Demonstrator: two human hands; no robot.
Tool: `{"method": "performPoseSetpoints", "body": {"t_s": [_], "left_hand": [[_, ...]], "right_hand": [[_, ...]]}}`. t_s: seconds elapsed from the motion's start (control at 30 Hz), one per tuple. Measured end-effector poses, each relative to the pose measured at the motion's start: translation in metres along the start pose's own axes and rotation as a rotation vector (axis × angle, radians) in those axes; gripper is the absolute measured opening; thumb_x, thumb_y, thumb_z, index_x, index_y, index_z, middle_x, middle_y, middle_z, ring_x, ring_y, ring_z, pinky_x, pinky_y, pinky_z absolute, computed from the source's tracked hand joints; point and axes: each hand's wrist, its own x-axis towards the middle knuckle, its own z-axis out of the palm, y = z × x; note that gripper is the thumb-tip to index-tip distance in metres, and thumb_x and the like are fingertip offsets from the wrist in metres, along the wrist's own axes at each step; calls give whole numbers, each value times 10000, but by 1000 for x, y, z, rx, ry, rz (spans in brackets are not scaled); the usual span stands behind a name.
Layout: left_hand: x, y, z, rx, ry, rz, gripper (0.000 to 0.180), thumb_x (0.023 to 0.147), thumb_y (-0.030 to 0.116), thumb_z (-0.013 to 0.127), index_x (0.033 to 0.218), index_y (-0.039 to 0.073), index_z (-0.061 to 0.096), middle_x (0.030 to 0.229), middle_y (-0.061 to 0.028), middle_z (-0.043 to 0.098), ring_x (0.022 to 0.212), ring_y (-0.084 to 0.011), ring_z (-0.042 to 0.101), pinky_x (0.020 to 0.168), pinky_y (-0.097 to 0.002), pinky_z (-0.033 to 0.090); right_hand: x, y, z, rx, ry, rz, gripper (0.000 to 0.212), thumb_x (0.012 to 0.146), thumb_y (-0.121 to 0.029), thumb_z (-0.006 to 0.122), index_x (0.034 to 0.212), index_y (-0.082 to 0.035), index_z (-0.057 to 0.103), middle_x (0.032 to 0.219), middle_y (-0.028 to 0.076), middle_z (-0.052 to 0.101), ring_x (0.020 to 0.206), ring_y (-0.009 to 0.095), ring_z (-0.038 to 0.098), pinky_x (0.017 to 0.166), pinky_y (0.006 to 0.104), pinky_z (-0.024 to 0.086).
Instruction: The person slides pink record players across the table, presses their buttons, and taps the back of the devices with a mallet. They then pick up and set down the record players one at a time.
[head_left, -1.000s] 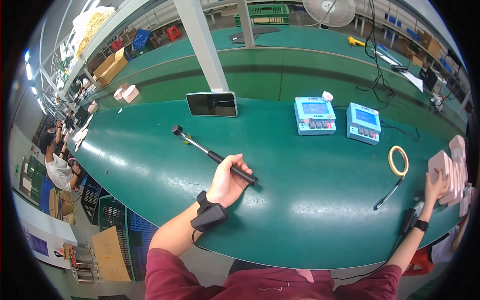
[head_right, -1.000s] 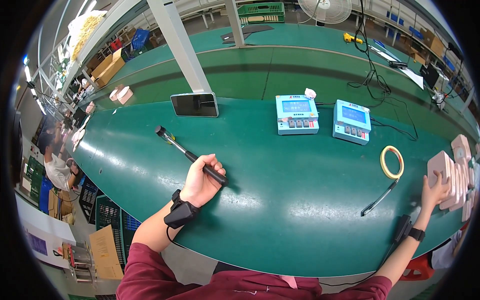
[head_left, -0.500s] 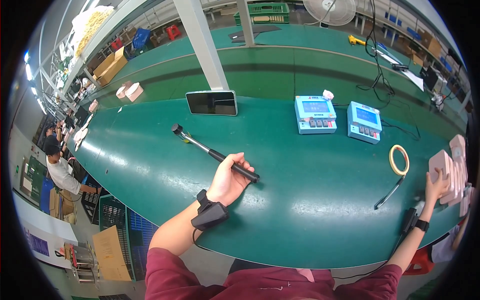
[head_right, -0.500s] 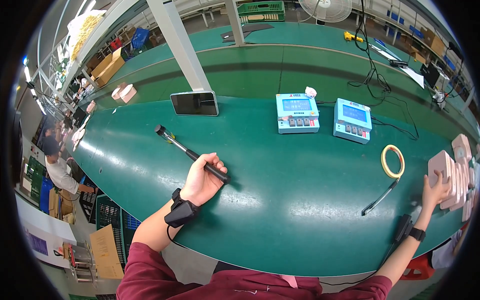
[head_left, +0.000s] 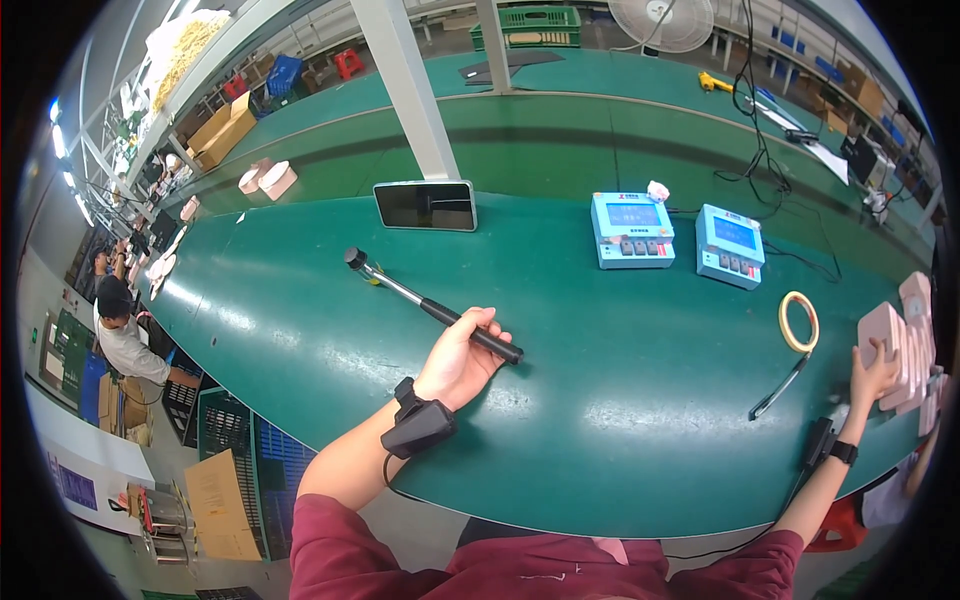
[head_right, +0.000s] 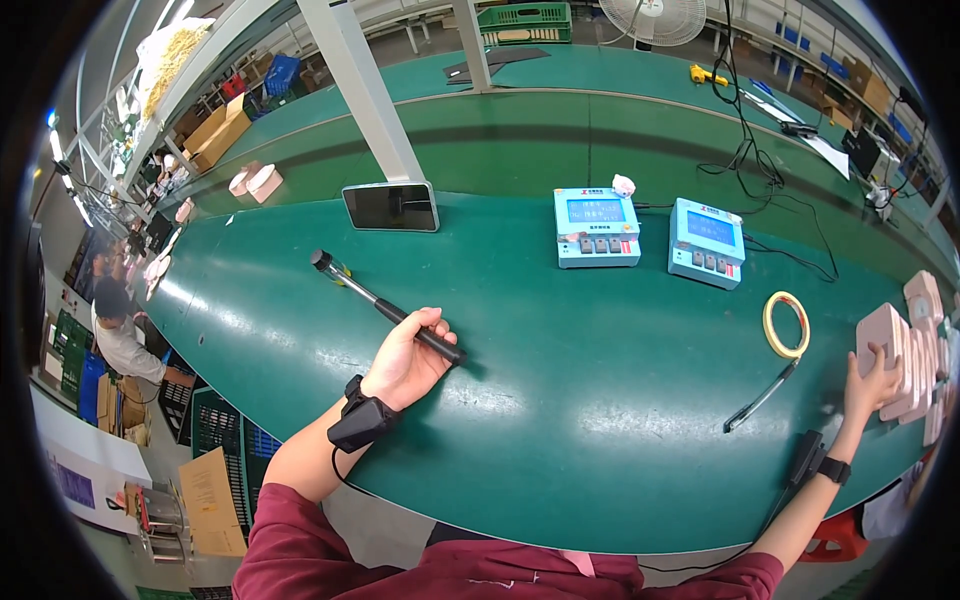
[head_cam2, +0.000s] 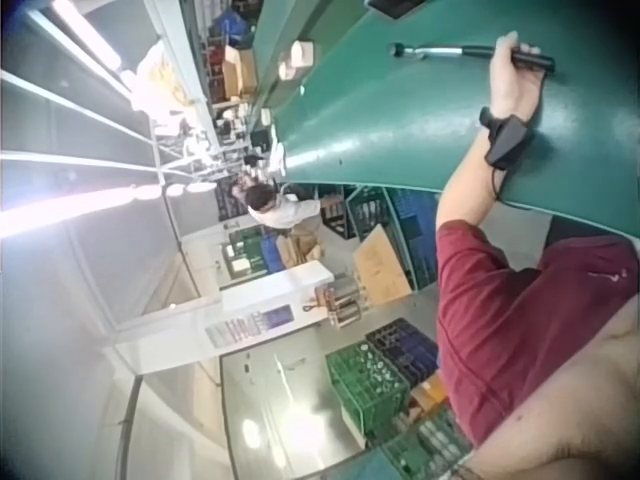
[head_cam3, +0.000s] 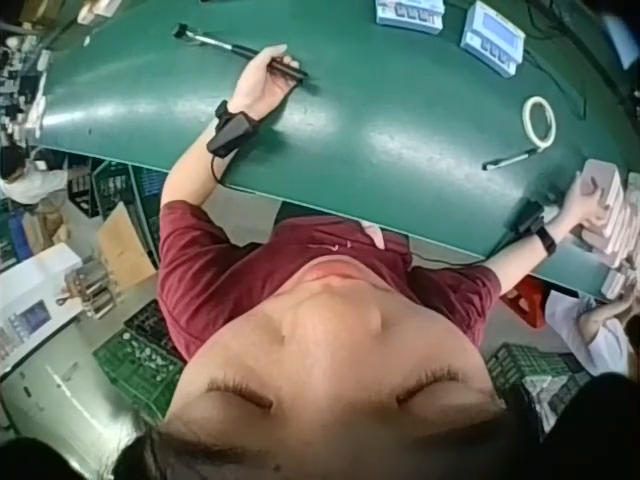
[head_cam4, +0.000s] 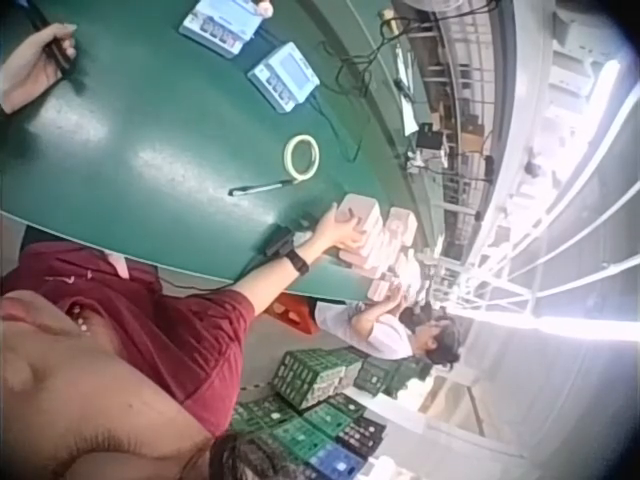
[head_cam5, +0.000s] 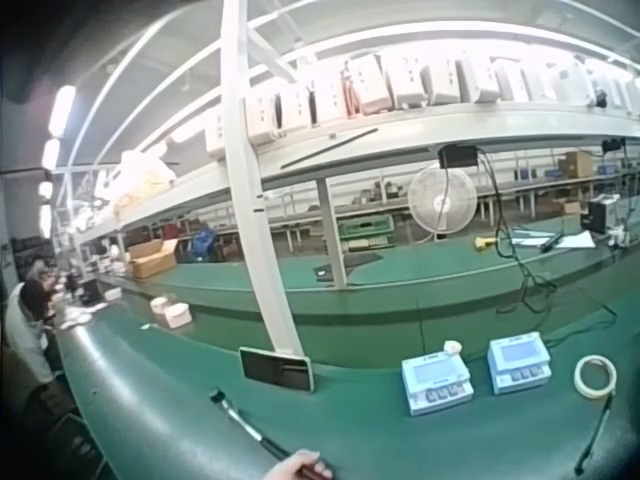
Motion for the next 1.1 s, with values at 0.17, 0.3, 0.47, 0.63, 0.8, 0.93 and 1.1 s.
{"method": "performPoseSetpoints", "body": {"t_s": [0.17, 0.3, 0.47, 0.63, 0.8, 0.93, 1.1], "left_hand": [[2, -4, -1, 19, -51, 63, 169, 904, 147, 610, 778, 138, 498, 729, 0, 558, 733, -143, 555, 724, -277, 459], [2, -6, -5, 47, -51, 102, 186, 909, 145, 611, 776, 139, 482, 714, -1, 538, 710, -135, 532, 701, -277, 439], [-6, -9, 2, 290, -25, 278, 229, 895, 145, 636, 739, 111, 472, 724, -6, 535, 699, -124, 538, 649, -263, 428], [-8, -7, 2, 585, -43, 649, 212, 898, 136, 633, 737, 79, 506, 696, -24, 547, 619, -100, 506, 579, -250, 401], [-14, -18, 3, 657, -168, 771, 203, 893, 101, 629, 733, 49, 515, 699, -48, 566, 603, -103, 508, 573, -248, 411], [-15, -16, 1, 722, -244, 889, 193, 898, 72, 616, 749, 36, 500, 701, -60, 565, 608, -115, 525, 568, -254, 429], [-16, -22, 2, 525, -403, 776, 167, 919, 62, 588, 804, 35, 471, 705, -72, 560, 587, -116, 534, 525, -249, 443]], "right_hand": [[1, 4, 3, -9, 21, -4, 424, 759, -359, 743, 1155, -281, 611, 1425, 216, 326, 1318, 402, 311, 1069, 476, 281], [0, 4, 3, -17, 33, -14, 423, 762, -362, 739, 1158, -290, 610, 1424, 213, 328, 1315, 405, 313, 1069, 476, 282], [1, 7, 4, -26, 31, -9, 423, 762, -366, 738, 1159, -294, 610, 1423, 212, 330, 1315, 407, 314, 1069, 477, 283], [2, 8, 4, -22, 30, -12, 424, 762, -369, 736, 1159, -297, 610, 1422, 211, 332, 1314, 409, 316, 1069, 479, 284], [1, 4, 5, -30, 26, -15, 425, 760, -374, 735, 1159, -301, 610, 1420, 211, 336, 1313, 411, 318, 1068, 479, 286], [3, 8, 4, -34, 25, -20, 427, 758, -379, 735, 1159, -303, 610, 1418, 210, 340, 1311, 412, 321, 1068, 479, 288], [2, 4, 0, -73, 16, -7, 434, 752, -385, 736, 1159, -303, 610, 1416, 211, 347, 1308, 411, 329, 1065, 482, 291]]}}
